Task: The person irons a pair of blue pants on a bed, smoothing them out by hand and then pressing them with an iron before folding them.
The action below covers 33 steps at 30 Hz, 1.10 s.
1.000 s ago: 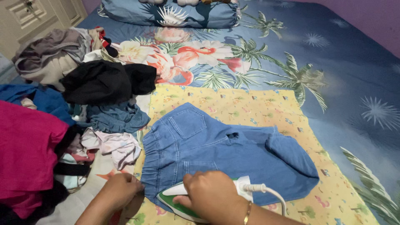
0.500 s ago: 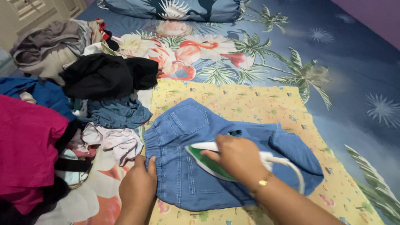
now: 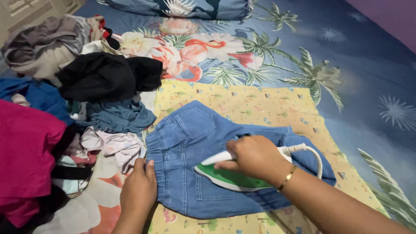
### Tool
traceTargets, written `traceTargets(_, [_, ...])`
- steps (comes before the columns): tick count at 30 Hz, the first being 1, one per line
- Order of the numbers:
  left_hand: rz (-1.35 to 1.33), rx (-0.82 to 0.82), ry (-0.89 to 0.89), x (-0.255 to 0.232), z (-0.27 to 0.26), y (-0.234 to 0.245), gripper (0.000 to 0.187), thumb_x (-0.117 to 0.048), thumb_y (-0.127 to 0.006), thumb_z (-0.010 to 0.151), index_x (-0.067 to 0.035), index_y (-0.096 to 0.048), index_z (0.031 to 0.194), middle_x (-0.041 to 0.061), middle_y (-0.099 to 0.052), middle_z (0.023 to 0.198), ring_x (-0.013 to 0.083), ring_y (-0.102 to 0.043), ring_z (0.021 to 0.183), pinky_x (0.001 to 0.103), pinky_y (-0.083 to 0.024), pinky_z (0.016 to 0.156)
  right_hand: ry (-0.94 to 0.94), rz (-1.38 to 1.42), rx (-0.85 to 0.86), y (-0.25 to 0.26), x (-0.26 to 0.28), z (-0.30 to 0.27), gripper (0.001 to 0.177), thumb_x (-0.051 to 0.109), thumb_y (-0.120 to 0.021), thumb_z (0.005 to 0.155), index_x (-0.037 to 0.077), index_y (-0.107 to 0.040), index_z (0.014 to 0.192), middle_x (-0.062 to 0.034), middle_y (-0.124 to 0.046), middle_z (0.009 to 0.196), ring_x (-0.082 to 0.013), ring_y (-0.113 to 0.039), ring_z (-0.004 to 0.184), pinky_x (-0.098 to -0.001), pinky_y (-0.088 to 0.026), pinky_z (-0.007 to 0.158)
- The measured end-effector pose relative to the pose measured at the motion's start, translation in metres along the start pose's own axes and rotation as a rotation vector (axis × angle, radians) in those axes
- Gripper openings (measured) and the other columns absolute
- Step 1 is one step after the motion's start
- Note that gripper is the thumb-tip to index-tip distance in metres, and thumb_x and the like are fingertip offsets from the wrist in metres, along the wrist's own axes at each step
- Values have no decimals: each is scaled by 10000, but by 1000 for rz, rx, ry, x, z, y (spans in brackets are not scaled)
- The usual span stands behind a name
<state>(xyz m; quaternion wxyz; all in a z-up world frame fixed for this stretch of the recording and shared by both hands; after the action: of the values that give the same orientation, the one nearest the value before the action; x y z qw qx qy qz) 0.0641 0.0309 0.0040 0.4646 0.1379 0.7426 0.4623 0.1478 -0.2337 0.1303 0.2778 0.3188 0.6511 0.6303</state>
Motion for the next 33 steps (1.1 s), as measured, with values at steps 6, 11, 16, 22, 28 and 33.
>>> traceTargets(6, [-128,-83,-78,12,-1,-8,341,-353,-484,1023,-26,-531,1103,273,-725,918,488,-685,884,573,-510,768,-4,107,-177,-24,59,39,576,659,-642,840,85,-678,808,-142,-704,704,-357,-707,659,-485,-550,594])
traceTargets(11, [-183,-94,-108,15,5,-12,301,-318,-495,1019,-30,-529,1097,289,-717,911,493,-679,902,571,-506,773,10,136,-115,-19,77,57,536,620,-669,819,85,-710,822,-145,-714,724,-355,-718,685,-483,-558,606])
traceTargets(16, [-219,-74,-78,17,10,-11,257,-304,-496,1022,-59,-543,1087,282,-716,917,503,-668,912,580,-493,780,126,52,100,-13,68,43,583,664,-687,789,83,-710,827,-156,-718,714,-371,-710,700,-498,-550,631])
traceTargets(22, [-201,-66,-108,21,10,-15,249,-302,-494,1022,-72,-546,1101,279,-715,922,501,-670,921,576,-494,788,-121,191,-94,-19,80,46,563,658,-677,798,97,-721,807,-139,-721,752,-354,-723,694,-486,-571,612])
traceTargets(28, [-221,-116,-161,31,16,-22,257,-294,-500,1013,-62,-559,1110,276,-715,970,498,-672,940,564,-508,801,31,138,48,-11,77,33,573,645,-692,816,73,-718,798,-163,-715,724,-363,-715,700,-482,-559,635])
traceTargets(33, [-167,-109,-164,27,15,-18,284,-299,-512,1011,-60,-567,1154,288,-709,1005,503,-661,978,567,-504,833,-141,236,-107,-15,82,35,547,607,-691,841,61,-715,811,-169,-712,739,-362,-723,694,-483,-564,620])
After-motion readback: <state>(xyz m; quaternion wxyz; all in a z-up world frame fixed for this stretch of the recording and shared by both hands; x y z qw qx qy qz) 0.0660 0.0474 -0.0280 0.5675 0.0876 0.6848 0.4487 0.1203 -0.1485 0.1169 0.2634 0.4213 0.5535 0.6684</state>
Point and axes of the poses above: each hand's wrist, its own z-axis towards the middle knuckle, its own y-axis out of the back of the hand, x = y × z, the point moved 4 cm from there along z, towards the middle knuckle
